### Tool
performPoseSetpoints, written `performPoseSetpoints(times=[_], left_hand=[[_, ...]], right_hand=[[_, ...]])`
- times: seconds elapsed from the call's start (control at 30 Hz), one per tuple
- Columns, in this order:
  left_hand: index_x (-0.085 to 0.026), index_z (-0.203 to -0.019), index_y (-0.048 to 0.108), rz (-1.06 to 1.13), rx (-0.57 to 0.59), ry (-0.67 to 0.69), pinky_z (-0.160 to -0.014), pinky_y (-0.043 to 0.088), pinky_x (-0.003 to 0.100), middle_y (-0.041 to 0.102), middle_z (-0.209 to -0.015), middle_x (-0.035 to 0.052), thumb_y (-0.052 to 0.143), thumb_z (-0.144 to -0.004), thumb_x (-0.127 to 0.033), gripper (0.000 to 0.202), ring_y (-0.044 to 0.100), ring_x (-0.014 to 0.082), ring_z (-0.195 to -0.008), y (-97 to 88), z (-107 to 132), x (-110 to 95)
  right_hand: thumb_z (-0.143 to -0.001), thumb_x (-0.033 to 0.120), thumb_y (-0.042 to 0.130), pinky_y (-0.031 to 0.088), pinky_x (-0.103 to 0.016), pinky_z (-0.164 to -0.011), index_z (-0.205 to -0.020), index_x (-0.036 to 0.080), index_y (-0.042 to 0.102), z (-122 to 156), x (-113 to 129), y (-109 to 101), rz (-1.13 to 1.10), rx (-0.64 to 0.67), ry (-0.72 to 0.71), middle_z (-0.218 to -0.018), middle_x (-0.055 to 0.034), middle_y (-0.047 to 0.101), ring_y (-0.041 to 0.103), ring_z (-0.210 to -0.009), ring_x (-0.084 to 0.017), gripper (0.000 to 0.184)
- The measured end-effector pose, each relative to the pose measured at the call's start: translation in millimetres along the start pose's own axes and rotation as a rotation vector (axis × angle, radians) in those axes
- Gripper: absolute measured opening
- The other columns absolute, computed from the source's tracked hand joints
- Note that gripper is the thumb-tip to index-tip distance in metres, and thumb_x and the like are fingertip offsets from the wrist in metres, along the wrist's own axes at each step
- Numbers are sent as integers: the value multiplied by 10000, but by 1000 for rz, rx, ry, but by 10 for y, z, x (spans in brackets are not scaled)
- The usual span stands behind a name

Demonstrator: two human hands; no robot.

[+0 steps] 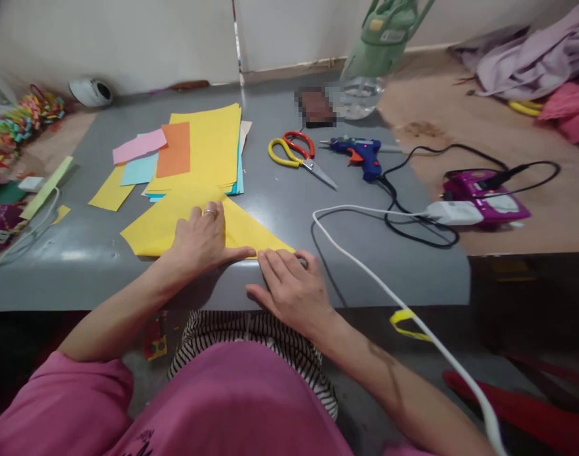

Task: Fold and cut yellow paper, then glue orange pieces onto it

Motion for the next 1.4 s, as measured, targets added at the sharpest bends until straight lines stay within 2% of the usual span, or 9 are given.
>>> performPoseSetpoints(times=[0.13, 0.23, 0.37, 0.5, 0.63, 0.73, 1.0, 1.2, 1.4], left_hand=[[-33, -1456, 415, 17, -3, -13, -853, 490, 430, 473, -1456, 234, 446, -769, -866, 1081, 491, 390, -1182, -3, -8, 2], [-26, -1459, 410, 26, -8, -13, -848, 492, 435, 482, -1447, 240, 469, -763, -862, 1090, 493, 397, -1177, 12, -8, 10], [-27, -1476, 385, 52, -5, -22, -863, 490, 451, 479, -1451, 249, 489, -768, -847, 1088, 484, 406, -1188, 10, -7, 7], [-20, -1464, 404, 97, 7, -63, -874, 493, 465, 476, -1455, 245, 545, -698, -878, 1159, 487, 408, -1186, -37, -14, -35], [-26, -1492, 378, 117, 16, -92, -876, 489, 452, 469, -1458, 243, 568, -668, -888, 1207, 486, 390, -1183, -51, -31, -70], [-55, -1545, 299, 120, -15, -76, -868, 482, 454, 458, -1471, 224, 548, -666, -902, 1246, 462, 387, -1201, 2, -29, -39], [-197, -1606, 167, 106, -59, -3, -876, 423, 445, 455, -1458, 161, 501, -712, -890, 1180, 456, 362, -1147, 177, 91, 286], [-225, -1617, 55, 171, -69, -64, -1000, 353, 460, 334, -1533, 157, 505, -793, -781, 1092, 399, 361, -1209, 279, 253, 614], [-263, -1611, -3, 246, -162, -129, -1019, 330, 529, 305, -1527, 152, 473, -834, -658, 994, 347, 390, -1260, 364, 445, 790]], right_hand=[[-968, 390, 596, 340, -396, -926, -1143, 95, 696, 156, -177, -118, 110, 28, 65, -1062, -108, 776, 637, -952, -224, 356], [-957, 402, 609, 335, -403, -936, -1175, 99, 691, 177, -234, -167, 141, 55, 87, -1083, -117, 769, 632, -964, -238, 382], [-972, 432, 572, 356, -384, -906, -1203, 70, 675, 93, -137, -68, 70, 57, 37, -1129, -135, 753, 612, -1015, -241, 441], [-971, 393, 593, 359, -371, -878, -1174, 77, 679, 47, -80, 28, 48, 15, 11, -1066, -115, 769, 622, -944, -217, 385], [-955, 349, 632, 370, -381, -847, -1147, 77, 676, 23, -108, 27, 73, -21, -19, -1020, -101, 781, 639, -890, -215, 336], [-936, 317, 666, 383, -386, -812, -1139, 71, 670, -8, -128, 22, 83, -45, -45, -997, -99, 785, 651, -865, -219, 319], [-933, 310, 674, 401, -386, -768, -1142, 80, 655, -36, -133, 32, 102, -51, -68, -982, -89, 789, 669, -832, -221, 311], [-930, 320, 677, 401, -381, -774, -1147, 88, 649, -39, -139, 33, 120, -43, -62, -960, -81, 790, 667, -834, -218, 319], [-910, 307, 704, 392, -370, -789, -1156, 98, 642, -36, -133, 28, 122, -31, -51, -959, -76, 786, 655, -847, -209, 328]])
Point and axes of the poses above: each hand's wrist, its own z-axis away from the middle knuckle, its own y-axis out of the palm, x = y × z, the point moved 2 cm from there along -z, towards the middle knuckle
